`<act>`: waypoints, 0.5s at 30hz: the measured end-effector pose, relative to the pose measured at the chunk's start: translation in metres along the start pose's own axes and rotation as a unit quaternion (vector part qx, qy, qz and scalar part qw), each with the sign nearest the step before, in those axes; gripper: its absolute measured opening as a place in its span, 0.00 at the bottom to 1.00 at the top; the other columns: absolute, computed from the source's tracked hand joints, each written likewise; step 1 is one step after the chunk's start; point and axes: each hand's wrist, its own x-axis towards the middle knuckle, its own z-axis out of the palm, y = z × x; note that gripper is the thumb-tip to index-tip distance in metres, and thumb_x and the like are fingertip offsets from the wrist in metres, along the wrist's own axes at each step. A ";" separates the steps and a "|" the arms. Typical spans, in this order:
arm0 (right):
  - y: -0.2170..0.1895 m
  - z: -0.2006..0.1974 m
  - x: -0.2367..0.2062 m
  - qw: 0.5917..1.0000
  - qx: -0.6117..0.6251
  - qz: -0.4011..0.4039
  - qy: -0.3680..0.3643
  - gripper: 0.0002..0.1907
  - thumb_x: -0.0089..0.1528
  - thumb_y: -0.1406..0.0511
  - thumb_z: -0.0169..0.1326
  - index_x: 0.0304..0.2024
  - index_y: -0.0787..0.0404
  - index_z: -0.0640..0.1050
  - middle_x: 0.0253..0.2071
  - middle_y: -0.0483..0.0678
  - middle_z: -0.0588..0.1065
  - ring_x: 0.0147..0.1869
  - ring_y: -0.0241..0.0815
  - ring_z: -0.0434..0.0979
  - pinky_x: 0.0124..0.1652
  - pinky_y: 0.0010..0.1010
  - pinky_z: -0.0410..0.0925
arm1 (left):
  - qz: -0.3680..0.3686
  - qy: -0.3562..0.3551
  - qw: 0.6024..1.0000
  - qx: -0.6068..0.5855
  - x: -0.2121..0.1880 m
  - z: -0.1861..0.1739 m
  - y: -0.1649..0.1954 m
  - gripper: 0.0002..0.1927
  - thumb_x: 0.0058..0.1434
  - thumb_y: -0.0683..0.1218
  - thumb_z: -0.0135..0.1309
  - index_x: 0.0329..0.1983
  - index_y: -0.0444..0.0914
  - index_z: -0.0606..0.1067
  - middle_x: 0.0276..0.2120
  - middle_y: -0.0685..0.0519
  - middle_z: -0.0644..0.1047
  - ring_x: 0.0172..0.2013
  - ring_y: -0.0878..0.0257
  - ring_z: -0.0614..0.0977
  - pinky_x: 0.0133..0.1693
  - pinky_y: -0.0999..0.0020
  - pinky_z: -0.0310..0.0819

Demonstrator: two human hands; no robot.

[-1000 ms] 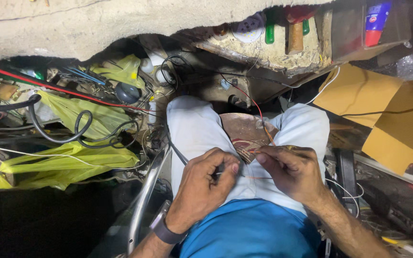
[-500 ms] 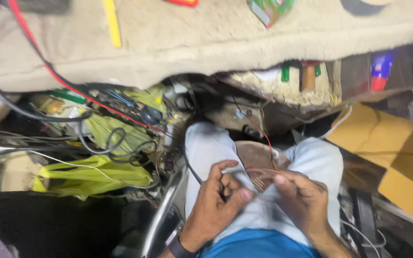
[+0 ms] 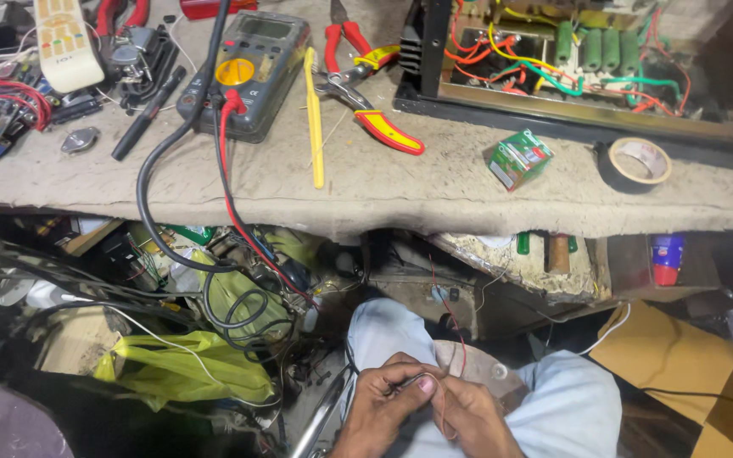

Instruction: The person solders and insulates wires connected to a small green circuit board. They use a soldering iron to join wires, then wrap the connections with black electrical tape. The person also uses pliers and a screwdriver to strip and adjust the wires.

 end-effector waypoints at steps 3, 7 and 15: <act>-0.045 0.026 0.012 0.992 -0.121 0.025 -0.007 0.17 0.65 0.57 0.49 0.51 0.56 0.82 0.19 0.43 0.71 0.25 0.33 0.68 0.29 0.25 0.62 | 0.005 0.025 0.999 -0.034 0.000 -0.014 0.009 0.13 0.66 0.45 0.56 0.46 0.31 0.82 0.40 0.53 0.78 0.45 0.66 0.78 0.52 0.70 0.69; -0.142 0.052 0.005 0.811 -0.536 -0.229 0.041 0.17 0.60 0.56 0.60 0.46 0.58 0.81 0.36 0.52 0.78 0.42 0.51 0.79 0.40 0.36 0.70 | 0.074 0.070 0.992 -0.070 -0.007 -0.032 0.025 0.12 0.69 0.44 0.55 0.41 0.28 0.81 0.46 0.52 0.77 0.43 0.66 0.77 0.46 0.70 0.70; -0.275 0.088 0.082 0.546 -0.629 -0.517 0.197 0.07 0.66 0.71 0.61 0.45 0.66 0.78 0.35 0.56 0.75 0.38 0.59 0.75 0.39 0.44 0.66 | -0.018 0.065 0.997 -0.031 -0.008 -0.049 0.014 0.16 0.72 0.49 0.50 0.50 0.31 0.79 0.27 0.53 0.78 0.24 0.71 0.74 0.27 0.74 0.70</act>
